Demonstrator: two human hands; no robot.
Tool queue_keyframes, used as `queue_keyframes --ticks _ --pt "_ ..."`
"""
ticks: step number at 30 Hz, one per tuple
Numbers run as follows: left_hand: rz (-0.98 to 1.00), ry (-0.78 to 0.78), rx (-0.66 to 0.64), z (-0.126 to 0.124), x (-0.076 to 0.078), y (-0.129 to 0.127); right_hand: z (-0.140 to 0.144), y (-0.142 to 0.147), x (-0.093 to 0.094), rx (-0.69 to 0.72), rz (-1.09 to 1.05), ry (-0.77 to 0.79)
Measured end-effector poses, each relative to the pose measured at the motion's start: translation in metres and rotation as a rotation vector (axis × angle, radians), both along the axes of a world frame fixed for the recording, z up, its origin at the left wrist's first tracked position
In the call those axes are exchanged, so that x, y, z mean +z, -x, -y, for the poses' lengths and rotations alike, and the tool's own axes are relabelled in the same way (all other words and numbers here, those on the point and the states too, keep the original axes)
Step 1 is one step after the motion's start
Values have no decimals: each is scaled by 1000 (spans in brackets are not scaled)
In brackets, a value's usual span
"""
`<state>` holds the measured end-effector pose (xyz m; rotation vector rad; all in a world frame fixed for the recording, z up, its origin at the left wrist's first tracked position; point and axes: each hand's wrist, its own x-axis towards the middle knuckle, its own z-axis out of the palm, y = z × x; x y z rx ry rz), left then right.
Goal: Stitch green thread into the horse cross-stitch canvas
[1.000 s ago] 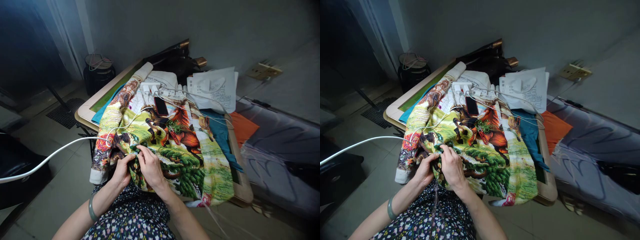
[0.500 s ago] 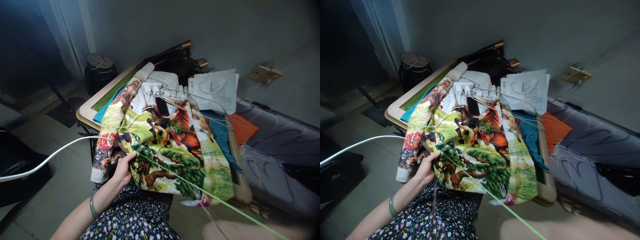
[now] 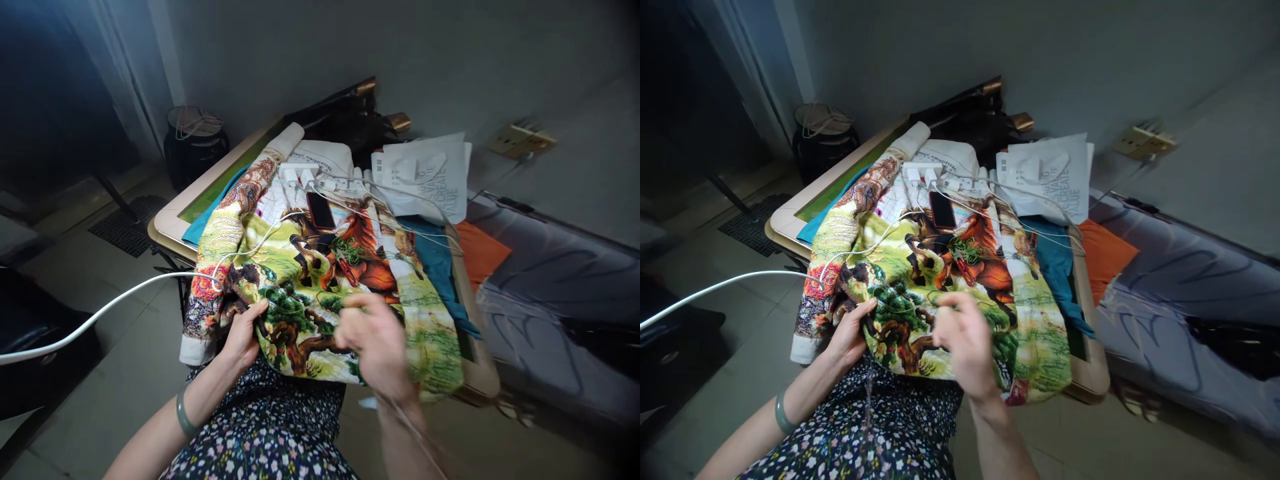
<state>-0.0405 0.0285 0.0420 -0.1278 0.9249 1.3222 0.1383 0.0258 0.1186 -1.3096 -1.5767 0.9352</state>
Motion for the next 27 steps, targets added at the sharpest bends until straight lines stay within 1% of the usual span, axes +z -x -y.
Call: queue_keyframes --ticks 2,4,7,10,19,27 --pt "6 -9 -6 0 -1 0 -7 19 -13 79 28 27" --pt "7 -9 2 0 -2 0 -12 37 -26 155 99 39" --pt "8 -11 14 0 -3 -1 -17 51 -36 185 252 16" --pt "1 -16 21 -1 -2 -1 -18 53 -37 164 321 -10" --pt "-2 1 18 -1 0 -2 -20 54 -38 162 342 -37" --pt "-13 10 2 0 -4 -2 -20 55 -37 150 423 -70"
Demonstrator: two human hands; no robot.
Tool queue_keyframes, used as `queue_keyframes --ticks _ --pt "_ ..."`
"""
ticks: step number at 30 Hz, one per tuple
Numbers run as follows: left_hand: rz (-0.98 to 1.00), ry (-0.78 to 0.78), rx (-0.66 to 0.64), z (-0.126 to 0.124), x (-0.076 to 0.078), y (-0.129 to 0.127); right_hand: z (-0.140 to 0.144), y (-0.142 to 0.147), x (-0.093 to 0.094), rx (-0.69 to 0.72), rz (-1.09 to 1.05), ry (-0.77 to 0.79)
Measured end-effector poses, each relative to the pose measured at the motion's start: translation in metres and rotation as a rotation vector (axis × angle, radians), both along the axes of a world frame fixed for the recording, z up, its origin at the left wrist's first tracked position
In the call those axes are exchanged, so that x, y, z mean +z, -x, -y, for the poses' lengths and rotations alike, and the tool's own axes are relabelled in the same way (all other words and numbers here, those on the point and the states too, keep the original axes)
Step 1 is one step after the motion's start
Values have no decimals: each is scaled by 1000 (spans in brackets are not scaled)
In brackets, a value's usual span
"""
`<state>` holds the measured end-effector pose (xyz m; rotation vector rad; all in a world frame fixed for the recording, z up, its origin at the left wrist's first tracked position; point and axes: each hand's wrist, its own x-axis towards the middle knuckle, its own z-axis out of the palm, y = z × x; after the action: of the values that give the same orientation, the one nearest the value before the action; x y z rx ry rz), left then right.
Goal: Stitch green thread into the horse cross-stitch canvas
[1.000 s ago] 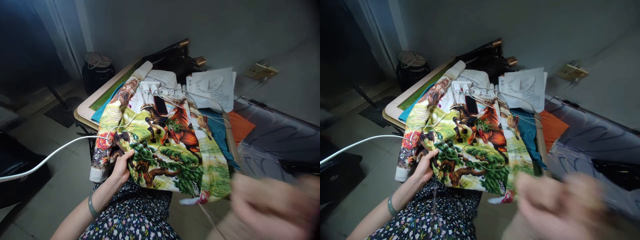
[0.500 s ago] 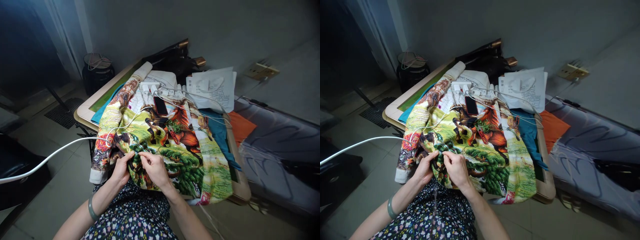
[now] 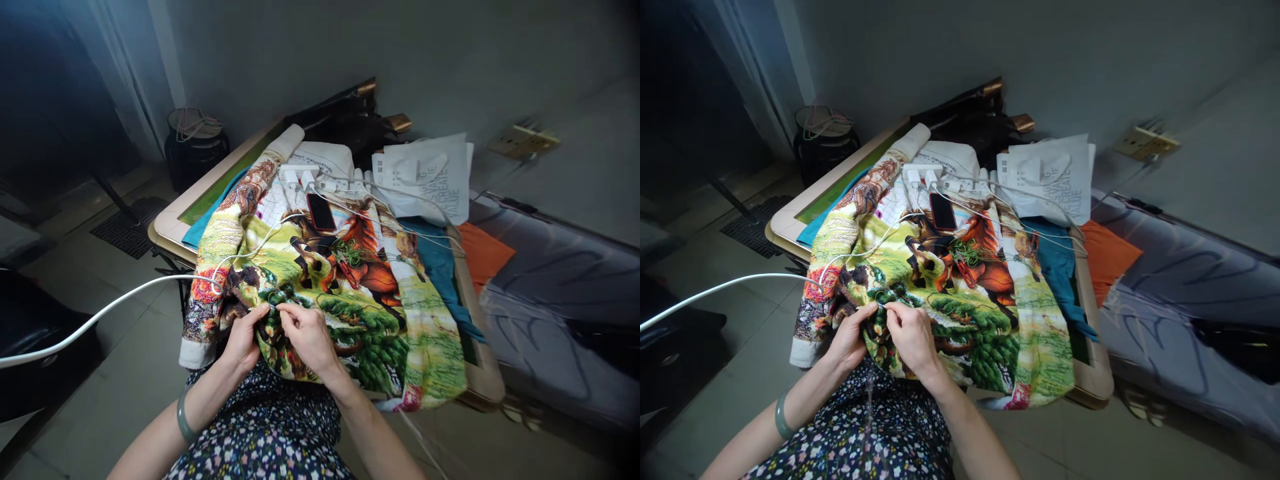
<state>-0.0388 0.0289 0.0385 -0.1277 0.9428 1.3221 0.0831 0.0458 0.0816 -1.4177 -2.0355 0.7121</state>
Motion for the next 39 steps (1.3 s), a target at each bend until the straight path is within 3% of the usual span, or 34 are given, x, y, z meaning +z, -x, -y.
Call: queue_keyframes --ticks 10,22,30,39 --pt "7 -5 -3 0 -2 0 -3 3 5 8 101 13" --pt "-41 2 -1 -1 4 -1 -7 -7 -5 27 -75 -30" --pt "-29 -1 -31 -1 0 0 -10 -6 -7 12 -127 -21" --pt "-13 -5 -37 0 3 0 -5 9 -3 -47 -40 25"
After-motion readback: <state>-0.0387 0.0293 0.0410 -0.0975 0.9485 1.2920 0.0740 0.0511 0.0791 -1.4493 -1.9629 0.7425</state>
